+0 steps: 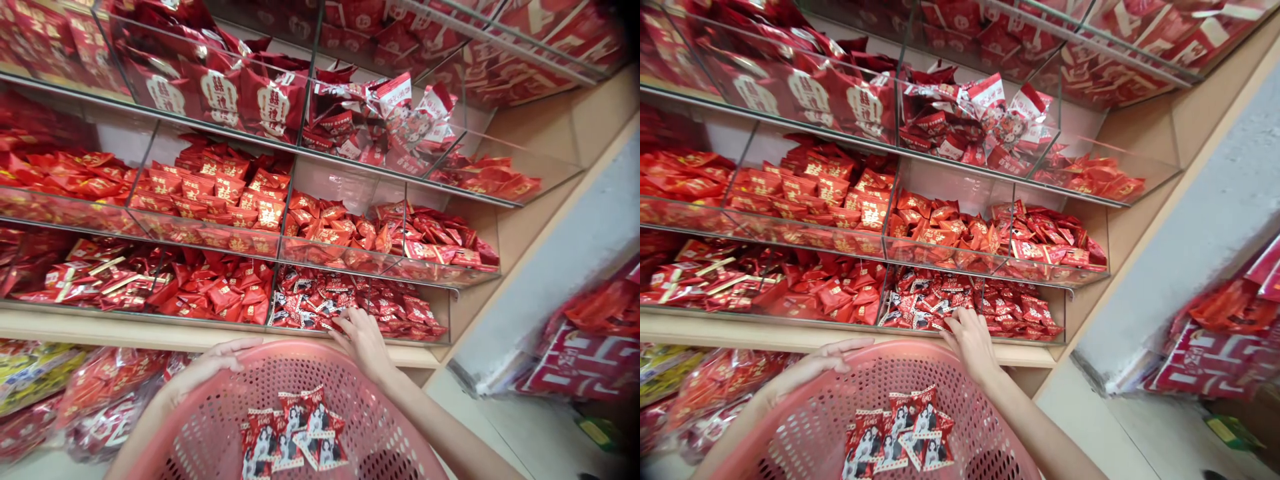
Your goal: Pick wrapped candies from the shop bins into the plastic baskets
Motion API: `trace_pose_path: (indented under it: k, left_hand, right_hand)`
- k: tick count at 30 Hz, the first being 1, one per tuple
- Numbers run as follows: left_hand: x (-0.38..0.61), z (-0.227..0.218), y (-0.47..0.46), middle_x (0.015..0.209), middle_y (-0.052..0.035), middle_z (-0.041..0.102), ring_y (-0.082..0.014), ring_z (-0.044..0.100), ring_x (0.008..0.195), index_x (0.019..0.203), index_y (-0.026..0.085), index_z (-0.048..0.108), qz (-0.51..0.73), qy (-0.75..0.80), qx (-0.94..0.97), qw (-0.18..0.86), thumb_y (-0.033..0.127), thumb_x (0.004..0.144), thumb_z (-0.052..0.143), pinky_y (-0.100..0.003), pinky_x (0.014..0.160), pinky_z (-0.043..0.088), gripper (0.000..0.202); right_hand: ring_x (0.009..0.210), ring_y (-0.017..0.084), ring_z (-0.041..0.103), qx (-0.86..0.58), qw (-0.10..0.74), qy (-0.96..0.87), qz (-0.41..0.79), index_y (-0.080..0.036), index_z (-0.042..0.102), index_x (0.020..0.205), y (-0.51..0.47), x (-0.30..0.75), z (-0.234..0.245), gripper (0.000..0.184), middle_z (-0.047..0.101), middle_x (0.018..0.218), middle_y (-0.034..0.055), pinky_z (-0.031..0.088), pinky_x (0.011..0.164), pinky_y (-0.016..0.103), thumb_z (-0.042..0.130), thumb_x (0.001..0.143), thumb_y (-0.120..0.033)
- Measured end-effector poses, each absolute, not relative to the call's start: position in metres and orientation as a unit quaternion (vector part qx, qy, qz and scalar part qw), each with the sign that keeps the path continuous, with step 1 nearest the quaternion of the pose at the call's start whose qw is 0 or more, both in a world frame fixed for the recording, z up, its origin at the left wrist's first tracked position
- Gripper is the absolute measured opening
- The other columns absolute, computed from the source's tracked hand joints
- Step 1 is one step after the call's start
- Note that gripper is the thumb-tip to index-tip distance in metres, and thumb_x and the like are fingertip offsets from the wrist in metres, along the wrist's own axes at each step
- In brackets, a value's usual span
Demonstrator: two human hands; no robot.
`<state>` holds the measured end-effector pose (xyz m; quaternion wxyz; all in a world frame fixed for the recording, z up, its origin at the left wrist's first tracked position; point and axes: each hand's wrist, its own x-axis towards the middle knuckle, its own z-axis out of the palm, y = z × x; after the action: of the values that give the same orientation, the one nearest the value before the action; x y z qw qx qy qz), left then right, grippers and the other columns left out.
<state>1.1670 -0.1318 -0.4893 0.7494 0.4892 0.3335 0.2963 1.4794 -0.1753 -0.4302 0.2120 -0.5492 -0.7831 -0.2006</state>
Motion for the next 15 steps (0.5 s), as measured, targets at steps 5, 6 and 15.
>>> trace_pose_path:
  k: [5, 6, 15]
  left_hand:
    - [1.166, -0.49, -0.131, 0.111, -0.004, 0.066, -0.0235, 0.062, 0.095, 0.12, 0.022, 0.056, 0.297, 0.334, 0.484, 0.752, 0.007, 0.061, 0.056, -0.033, 0.083, 0.047, 0.061]
    - [1.166, -0.49, -0.131, 0.112, -0.0043, 0.066, -0.0237, 0.062, 0.095, 0.121, 0.022, 0.056, 0.296, 0.332, 0.482, 0.755, 0.007, 0.061, 0.056, -0.034, 0.083, 0.047, 0.062]
    - [1.167, -0.488, -0.132, 0.108, -0.0044, 0.067, -0.0248, 0.061, 0.097, 0.122, 0.022, 0.054, 0.294, 0.336, 0.48, 0.756, 0.008, 0.061, 0.057, -0.037, 0.084, 0.047, 0.063]
  right_hand:
    - [0.082, 0.017, 0.046, -0.559, 0.25, -0.768, -0.185, -0.021, 0.064, 0.097, -0.172, 1.478, -0.428, 0.028, 0.057, 0.088, 0.0052, 0.03, 0.068, 0.03, 0.039, 0.091, -0.034]
    - [0.081, 0.017, 0.046, -0.56, 0.256, -0.766, -0.185, -0.022, 0.065, 0.096, -0.17, 1.478, -0.428, 0.029, 0.057, 0.087, 0.0052, 0.03, 0.067, 0.03, 0.038, 0.092, -0.033]
    - [0.077, 0.016, 0.048, -0.563, 0.361, -0.731, -0.138, -0.02, 0.067, 0.084, -0.16, 1.474, -0.42, 0.033, 0.058, 0.082, 0.0047, 0.034, 0.07, 0.031, 0.038, 0.091, -0.033]
